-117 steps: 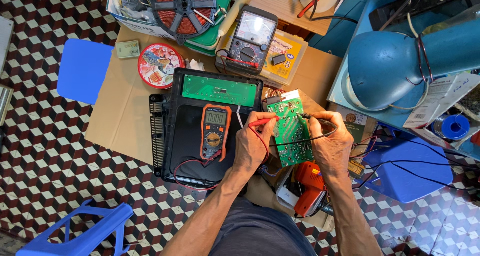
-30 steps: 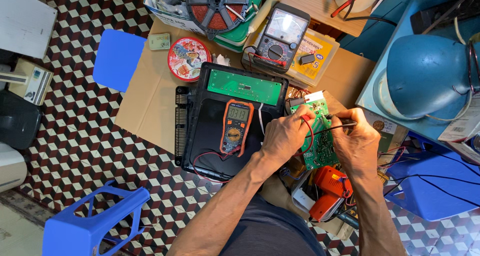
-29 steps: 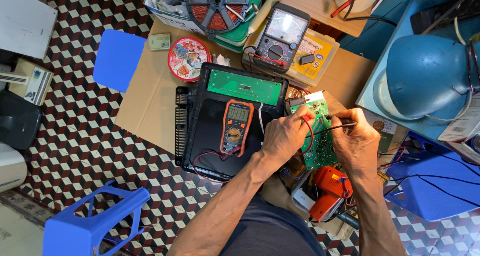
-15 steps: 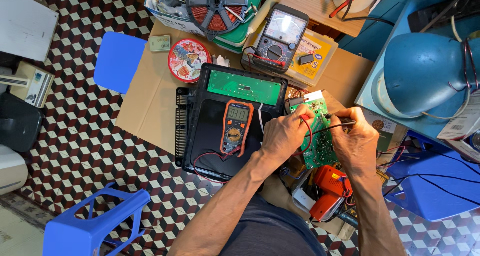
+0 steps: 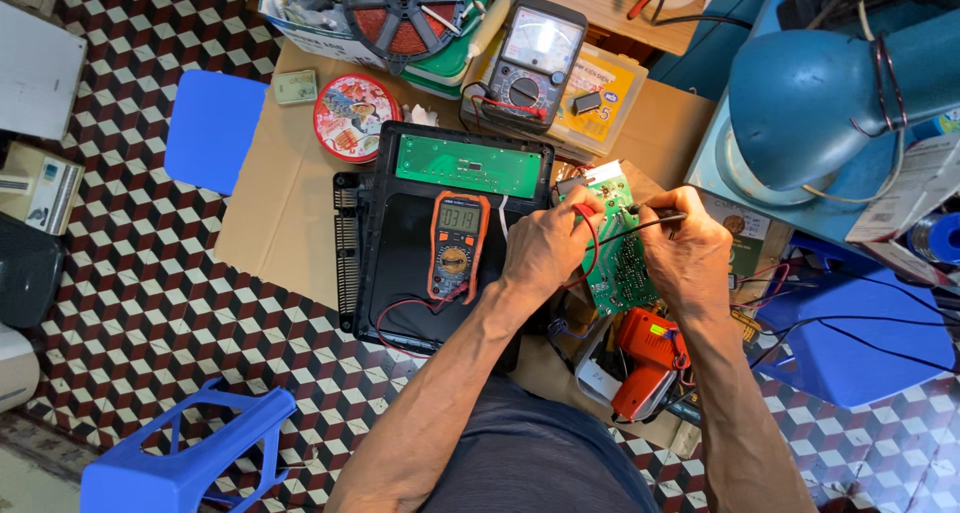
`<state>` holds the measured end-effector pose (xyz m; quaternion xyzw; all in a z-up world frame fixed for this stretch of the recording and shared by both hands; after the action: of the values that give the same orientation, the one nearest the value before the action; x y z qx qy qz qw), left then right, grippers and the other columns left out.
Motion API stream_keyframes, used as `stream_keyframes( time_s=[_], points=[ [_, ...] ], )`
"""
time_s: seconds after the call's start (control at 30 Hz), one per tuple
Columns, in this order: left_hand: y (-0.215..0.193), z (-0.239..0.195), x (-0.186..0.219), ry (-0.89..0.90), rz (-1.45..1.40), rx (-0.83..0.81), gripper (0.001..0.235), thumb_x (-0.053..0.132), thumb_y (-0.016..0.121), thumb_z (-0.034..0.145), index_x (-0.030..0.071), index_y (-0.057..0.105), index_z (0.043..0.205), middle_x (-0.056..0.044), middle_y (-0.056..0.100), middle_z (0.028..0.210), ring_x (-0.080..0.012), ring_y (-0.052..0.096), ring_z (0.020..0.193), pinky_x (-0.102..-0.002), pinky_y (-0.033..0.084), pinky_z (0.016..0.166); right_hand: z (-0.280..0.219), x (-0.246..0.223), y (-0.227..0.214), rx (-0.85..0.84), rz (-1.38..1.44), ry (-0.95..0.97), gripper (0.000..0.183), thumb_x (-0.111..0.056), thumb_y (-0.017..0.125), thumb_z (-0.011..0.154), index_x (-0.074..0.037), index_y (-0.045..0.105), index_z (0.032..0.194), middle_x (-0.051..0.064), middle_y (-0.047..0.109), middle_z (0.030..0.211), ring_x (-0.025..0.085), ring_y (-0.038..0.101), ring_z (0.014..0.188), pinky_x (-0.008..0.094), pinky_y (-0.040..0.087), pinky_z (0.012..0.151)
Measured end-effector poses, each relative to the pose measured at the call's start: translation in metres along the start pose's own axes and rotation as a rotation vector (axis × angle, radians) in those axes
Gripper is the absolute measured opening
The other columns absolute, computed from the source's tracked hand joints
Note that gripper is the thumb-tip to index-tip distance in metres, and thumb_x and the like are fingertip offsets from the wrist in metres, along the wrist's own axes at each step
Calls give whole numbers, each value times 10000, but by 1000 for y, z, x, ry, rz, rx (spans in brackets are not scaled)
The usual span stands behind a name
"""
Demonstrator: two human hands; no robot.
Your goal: The person uses a multimeter to test points on a green circuit board, then uses a heat gun to apply heat to a component on the board. The person also handles a small black electronic component and a power supply unit.
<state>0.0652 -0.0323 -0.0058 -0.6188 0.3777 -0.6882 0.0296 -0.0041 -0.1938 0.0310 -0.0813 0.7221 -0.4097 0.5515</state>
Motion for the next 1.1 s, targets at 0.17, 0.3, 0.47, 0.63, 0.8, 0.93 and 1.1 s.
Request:
stream_keyframes(
  time_s=[0.17, 0.3, 0.47, 0.63, 0.8, 0.93, 1.1],
  points=[
    [-3, 1, 1, -3, 12, -4, 163, 312, 662, 985, 205, 581, 1076, -111, 729, 713, -351, 740, 712, -484, 548, 554, -2, -4, -1, 13, 53, -75, 148, -149, 716, 992, -11, 672, 1025, 107, 734, 838, 137, 711, 757, 300, 548, 683],
    [-2, 1, 1, -3, 12, -7, 163, 315, 659, 990, 213, 573, 1083, -112, 734, 725, -353, 741, 725, -491, 547, 558, -2, 3, 0, -1, 64, -13, 157, -152, 721, 983, -12, 678, 1036, 109, 736, 823, 140, 701, 741, 305, 543, 667],
    [-2, 0, -2, -11, 9, -20, 162, 321, 656, 987, 221, 572, 1084, -99, 742, 728, -337, 752, 724, -480, 553, 560, -1, 3, -2, 5, 98, -22, 159, -152, 722, 978, -14, 683, 1047, 97, 751, 862, 120, 717, 781, 293, 554, 696],
    [1, -1, -3, 4, 10, -26, 170, 333, 652, 989, 217, 575, 1085, -84, 754, 754, -323, 759, 737, -459, 564, 562, -4, 11, -4, -16, 131, 30, 163, -169, 725, 977, -29, 688, 1052, 86, 753, 863, 117, 704, 777, 296, 550, 682],
    [-4, 0, -3, 30, 1, 24, 174, 334, 678, 968, 215, 601, 1070, -90, 758, 777, -341, 753, 754, -472, 562, 583, -4, 11, -3, -6, 146, 26, 163, -171, 727, 976, -31, 687, 1048, 83, 754, 866, 120, 699, 779, 293, 548, 682],
    [2, 0, -5, -1, 2, 9, 184, 339, 664, 972, 215, 595, 1088, -103, 741, 748, -347, 744, 736, -486, 557, 588, -5, 14, -5, 2, 123, 27, 163, -175, 737, 979, -37, 701, 1057, 94, 755, 876, 128, 701, 791, 295, 549, 695],
    [2, -1, -6, 42, 26, 57, 149, 318, 632, 991, 236, 612, 1114, -114, 721, 728, -348, 730, 701, -481, 552, 583, -6, 12, -4, 3, 75, -40, 164, -170, 757, 1016, -32, 710, 1090, 107, 752, 937, 128, 698, 843, 297, 536, 733]
  ],
)
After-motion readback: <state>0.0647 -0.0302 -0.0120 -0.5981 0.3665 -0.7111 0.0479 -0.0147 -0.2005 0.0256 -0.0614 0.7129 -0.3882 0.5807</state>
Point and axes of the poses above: each hand's wrist, its own z-axis towards the middle knuckle, its own y-axis out of the palm, x = y × z, the point moved 7 cm from there along z, towards the middle knuckle
